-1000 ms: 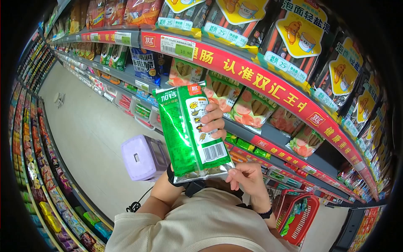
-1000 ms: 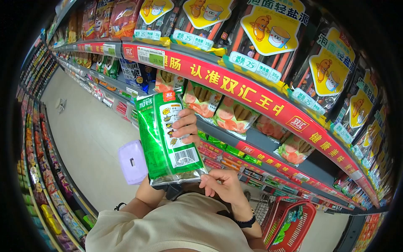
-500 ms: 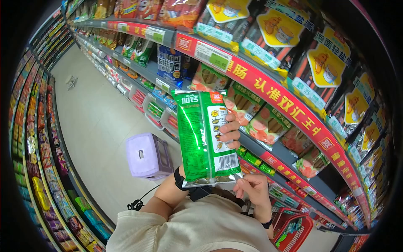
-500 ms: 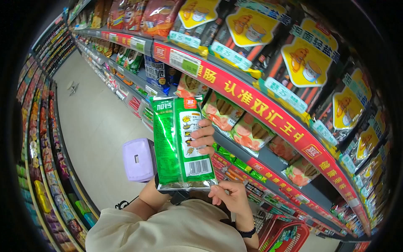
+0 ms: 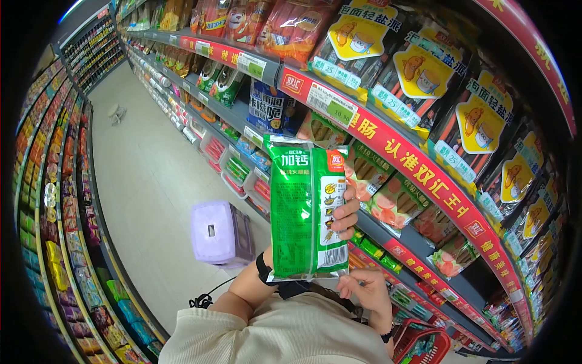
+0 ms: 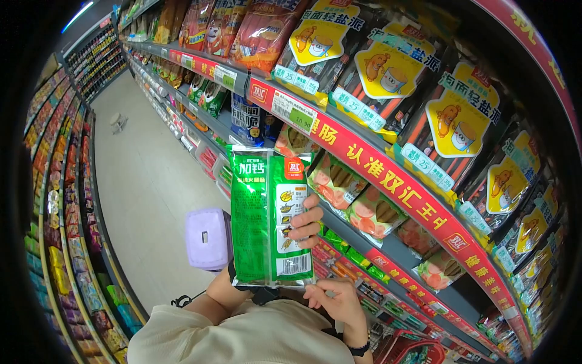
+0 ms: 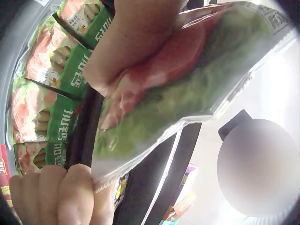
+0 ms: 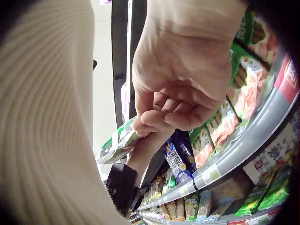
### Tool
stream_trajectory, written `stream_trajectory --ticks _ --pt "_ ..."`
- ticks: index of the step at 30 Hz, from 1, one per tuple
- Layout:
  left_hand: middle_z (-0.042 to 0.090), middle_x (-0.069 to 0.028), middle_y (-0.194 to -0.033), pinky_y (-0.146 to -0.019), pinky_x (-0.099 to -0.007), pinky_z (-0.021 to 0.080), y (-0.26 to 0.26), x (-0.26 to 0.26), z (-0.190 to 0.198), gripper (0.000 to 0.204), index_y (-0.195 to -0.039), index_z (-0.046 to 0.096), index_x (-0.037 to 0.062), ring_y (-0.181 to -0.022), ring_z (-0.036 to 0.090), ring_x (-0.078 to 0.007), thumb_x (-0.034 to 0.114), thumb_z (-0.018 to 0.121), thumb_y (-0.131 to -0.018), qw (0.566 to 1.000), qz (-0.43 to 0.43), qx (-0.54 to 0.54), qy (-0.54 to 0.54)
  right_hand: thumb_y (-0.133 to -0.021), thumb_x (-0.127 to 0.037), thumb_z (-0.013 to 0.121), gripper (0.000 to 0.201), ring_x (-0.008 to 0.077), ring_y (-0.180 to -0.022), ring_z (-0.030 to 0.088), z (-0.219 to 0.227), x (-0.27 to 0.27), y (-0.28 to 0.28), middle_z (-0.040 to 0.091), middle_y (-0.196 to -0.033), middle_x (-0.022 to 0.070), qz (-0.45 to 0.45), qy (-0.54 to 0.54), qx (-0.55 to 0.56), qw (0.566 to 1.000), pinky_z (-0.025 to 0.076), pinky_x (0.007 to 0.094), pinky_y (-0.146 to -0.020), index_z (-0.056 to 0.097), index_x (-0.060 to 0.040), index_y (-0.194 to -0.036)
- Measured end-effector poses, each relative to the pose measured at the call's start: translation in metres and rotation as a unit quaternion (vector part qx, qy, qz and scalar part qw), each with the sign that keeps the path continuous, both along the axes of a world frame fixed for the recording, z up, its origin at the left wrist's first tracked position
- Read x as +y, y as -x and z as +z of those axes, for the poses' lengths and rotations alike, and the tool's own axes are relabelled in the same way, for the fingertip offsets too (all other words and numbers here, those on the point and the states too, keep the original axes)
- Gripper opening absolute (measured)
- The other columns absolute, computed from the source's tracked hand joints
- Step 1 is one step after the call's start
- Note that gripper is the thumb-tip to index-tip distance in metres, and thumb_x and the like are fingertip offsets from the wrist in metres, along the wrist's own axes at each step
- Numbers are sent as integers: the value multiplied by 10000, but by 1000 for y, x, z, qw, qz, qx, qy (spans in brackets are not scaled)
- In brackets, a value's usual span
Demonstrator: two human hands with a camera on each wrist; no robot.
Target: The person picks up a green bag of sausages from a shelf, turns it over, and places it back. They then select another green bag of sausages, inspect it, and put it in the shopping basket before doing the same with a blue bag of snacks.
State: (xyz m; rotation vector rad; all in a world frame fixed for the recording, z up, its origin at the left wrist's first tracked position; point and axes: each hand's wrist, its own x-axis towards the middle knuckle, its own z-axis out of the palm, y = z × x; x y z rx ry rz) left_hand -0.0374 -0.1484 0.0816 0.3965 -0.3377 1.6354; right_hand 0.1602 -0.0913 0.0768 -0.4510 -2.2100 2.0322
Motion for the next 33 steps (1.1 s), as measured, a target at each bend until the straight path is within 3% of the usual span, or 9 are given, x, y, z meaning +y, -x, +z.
stream_trajectory --ticks 4,6,12,16,18,33 --pt "470 -35 -759 -626 -308 446 -1 3 -2 399 -1029 416 42 -625 505 -144 360 579 -851 1000 -4 21 -12 -870 -107 593 202 79 -510 548 -1 -1 -1 612 -594 54 -5 6 -7 1000 435 205 -476 650 38 -741" --pt "476 -36 -757 -593 -274 423 -2 3 -1 485 -1036 449 39 -629 478 -139 456 573 -821 999 8 40 3 -873 -111 590 205 79 -518 551 -1 -1 -1 613 -597 54 -3 7 -7 1000 437 208 -481 650 37 -745" --pt "472 -38 -756 -593 -274 416 -7 -2 9 518 -1080 445 26 -616 464 -134 470 546 -832 997 32 64 39 -882 -120 580 217 83 -520 551 -4 -1 -2 614 -600 56 -10 21 -15 1000 438 212 -483 651 40 -752" --pt "473 -38 -756 -595 -276 415 -7 -2 10 538 -1104 442 21 -616 464 -134 475 543 -833 997 31 68 38 -885 -122 576 224 85 -519 551 -3 -3 -2 613 -600 56 -14 21 -17 1000 440 215 -484 650 42 -750" --pt "451 -21 -744 -610 -269 429 -6 -4 17 388 -1009 410 54 -609 475 -126 380 558 -860 995 28 83 52 -887 -124 572 232 85 -518 549 -5 -3 -1 613 -600 56 -10 24 -16 1000 440 218 -484 649 43 -745" --pt "476 -25 -686 -536 -278 419 -6 -1 11 415 -970 409 54 -530 483 -135 414 577 -848 996 -35 78 10 -873 -128 593 204 90 -515 579 -5 -3 2 618 -579 47 36 -27 14 999 435 215 -484 661 12 -742"
